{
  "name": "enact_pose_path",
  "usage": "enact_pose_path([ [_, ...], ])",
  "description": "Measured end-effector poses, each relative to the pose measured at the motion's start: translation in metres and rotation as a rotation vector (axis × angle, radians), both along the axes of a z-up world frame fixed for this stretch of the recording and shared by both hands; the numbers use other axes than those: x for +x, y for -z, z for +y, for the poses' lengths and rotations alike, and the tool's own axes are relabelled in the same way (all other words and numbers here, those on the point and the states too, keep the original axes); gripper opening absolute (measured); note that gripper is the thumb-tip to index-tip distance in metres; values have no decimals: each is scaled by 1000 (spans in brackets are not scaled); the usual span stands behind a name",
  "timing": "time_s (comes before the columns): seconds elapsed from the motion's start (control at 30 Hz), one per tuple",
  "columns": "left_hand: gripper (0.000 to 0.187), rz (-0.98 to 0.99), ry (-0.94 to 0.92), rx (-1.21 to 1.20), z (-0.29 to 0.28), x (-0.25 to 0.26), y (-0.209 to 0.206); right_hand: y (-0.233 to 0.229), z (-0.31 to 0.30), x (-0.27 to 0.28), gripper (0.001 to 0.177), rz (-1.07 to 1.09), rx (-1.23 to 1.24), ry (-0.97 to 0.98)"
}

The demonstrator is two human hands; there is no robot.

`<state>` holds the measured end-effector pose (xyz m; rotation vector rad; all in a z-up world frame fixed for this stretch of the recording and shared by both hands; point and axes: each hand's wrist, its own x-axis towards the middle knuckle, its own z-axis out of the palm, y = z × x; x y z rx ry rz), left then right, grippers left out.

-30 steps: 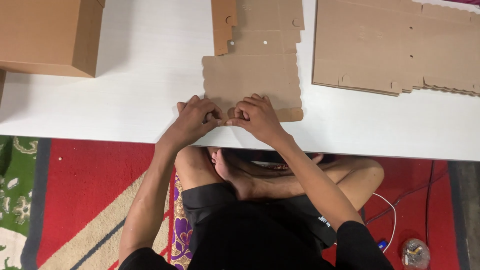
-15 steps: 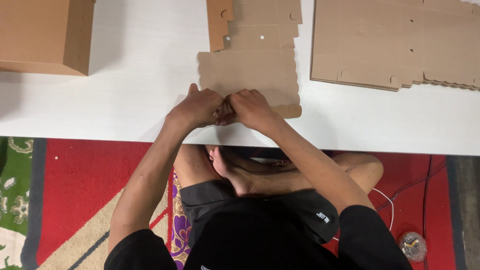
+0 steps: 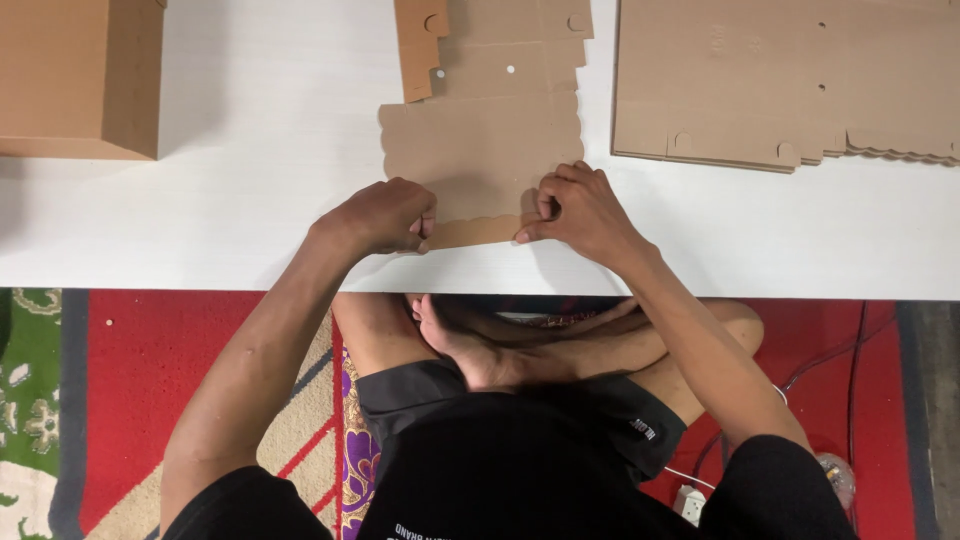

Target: Folding and assembling a cardboard box from a flat template while sitting on the floor.

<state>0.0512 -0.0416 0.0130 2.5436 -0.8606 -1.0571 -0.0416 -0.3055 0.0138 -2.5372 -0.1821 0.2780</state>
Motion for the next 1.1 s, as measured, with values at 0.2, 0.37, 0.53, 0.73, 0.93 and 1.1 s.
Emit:
enact_pose_path([
  [0.2, 9, 60, -27, -37, 2, -4, -23, -4, -33, -14, 47, 19, -28, 81],
  [0.37, 10, 97, -60, -82, 6, -7, -25, -7, -38, -17, 46, 23, -72, 106],
  [0.53, 10, 56, -82, -69, 5, -8, -20, -7, -17, -13, 32, -105, -92, -3],
  [0.73, 14, 31, -90, -134, 10, -10, -6, 25, 72, -3, 17, -187, 278, -174],
  [0.93, 16, 9, -154, -206, 17, -15, 6, 29, 98, 6, 26, -157, 205, -103],
  [1.1, 21, -2, -49, -145, 9, -8, 13, 38, 102, 24, 27, 38, -43, -102],
])
